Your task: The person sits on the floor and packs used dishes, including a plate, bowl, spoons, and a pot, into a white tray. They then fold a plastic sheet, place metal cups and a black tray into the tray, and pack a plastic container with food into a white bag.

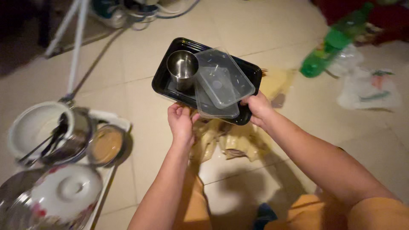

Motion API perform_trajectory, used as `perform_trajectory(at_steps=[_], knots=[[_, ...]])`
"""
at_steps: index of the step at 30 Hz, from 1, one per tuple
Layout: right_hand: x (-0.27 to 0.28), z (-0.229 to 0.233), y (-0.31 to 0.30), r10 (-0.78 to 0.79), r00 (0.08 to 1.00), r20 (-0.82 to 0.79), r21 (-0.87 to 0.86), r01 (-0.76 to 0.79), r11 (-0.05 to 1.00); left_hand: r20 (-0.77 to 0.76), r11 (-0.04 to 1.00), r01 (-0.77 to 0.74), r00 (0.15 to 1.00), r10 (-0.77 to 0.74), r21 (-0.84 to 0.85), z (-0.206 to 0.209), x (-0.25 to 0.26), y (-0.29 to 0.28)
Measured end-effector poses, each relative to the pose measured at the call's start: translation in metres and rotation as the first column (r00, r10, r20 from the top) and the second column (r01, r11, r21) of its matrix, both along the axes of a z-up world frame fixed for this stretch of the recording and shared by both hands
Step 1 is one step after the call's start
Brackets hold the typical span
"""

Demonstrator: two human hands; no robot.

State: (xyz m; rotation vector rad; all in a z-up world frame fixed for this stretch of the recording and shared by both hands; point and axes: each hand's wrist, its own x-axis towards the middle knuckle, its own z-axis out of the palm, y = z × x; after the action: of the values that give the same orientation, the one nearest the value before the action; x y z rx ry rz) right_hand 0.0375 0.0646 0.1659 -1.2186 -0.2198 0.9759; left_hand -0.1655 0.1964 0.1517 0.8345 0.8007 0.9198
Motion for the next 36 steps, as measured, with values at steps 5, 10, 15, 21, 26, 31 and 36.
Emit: perform_trajectory(at_steps=[5, 10, 15, 21, 26, 31, 36], knots=[[-0.054, -0.006, 0.056, 0.074, 0.995, -0.071, -0.015, -0.075, 0.997, -0.025, 0.989, -0.147, 0.989, 0.148, 0.032, 0.01, -0.073, 0.028], [-0.115, -0.025, 0.094, 0.147, 0.982, -0.116, -0.036, -0.152, 0.988, -0.179, 0.826, -0.323, 0.878, 0.443, 0.462, 0.016, -0.15, 0.049], [-0.166, -0.043, 0.124, 0.21, 0.974, -0.089, -0.076, -0.217, 0.973, -0.421, 0.553, -0.014, 0.634, 0.649, 0.833, 0.034, -0.211, 0.075], [-0.211, -0.056, 0.158, 0.255, 0.953, -0.164, -0.027, -0.263, 0.965, -0.613, 0.594, 0.193, 0.419, 0.67, 0.781, 0.045, -0.257, 0.114], [-0.239, -0.062, 0.188, 0.315, 0.948, -0.055, -0.004, -0.316, 0.949, -0.608, 0.575, 0.202, 0.337, 0.719, 0.793, 0.051, -0.281, 0.14], [-0.25, -0.061, 0.224, 0.322, 0.945, -0.055, -0.084, -0.326, 0.942, -0.584, 0.595, 0.084, 0.341, 0.737, 0.799, 0.062, -0.291, 0.166], [-0.263, -0.059, 0.257, 0.305, 0.952, -0.005, -0.011, -0.305, 0.952, -0.336, 0.451, -0.222, 0.412, 0.847, 0.864, 0.072, -0.319, 0.196]])
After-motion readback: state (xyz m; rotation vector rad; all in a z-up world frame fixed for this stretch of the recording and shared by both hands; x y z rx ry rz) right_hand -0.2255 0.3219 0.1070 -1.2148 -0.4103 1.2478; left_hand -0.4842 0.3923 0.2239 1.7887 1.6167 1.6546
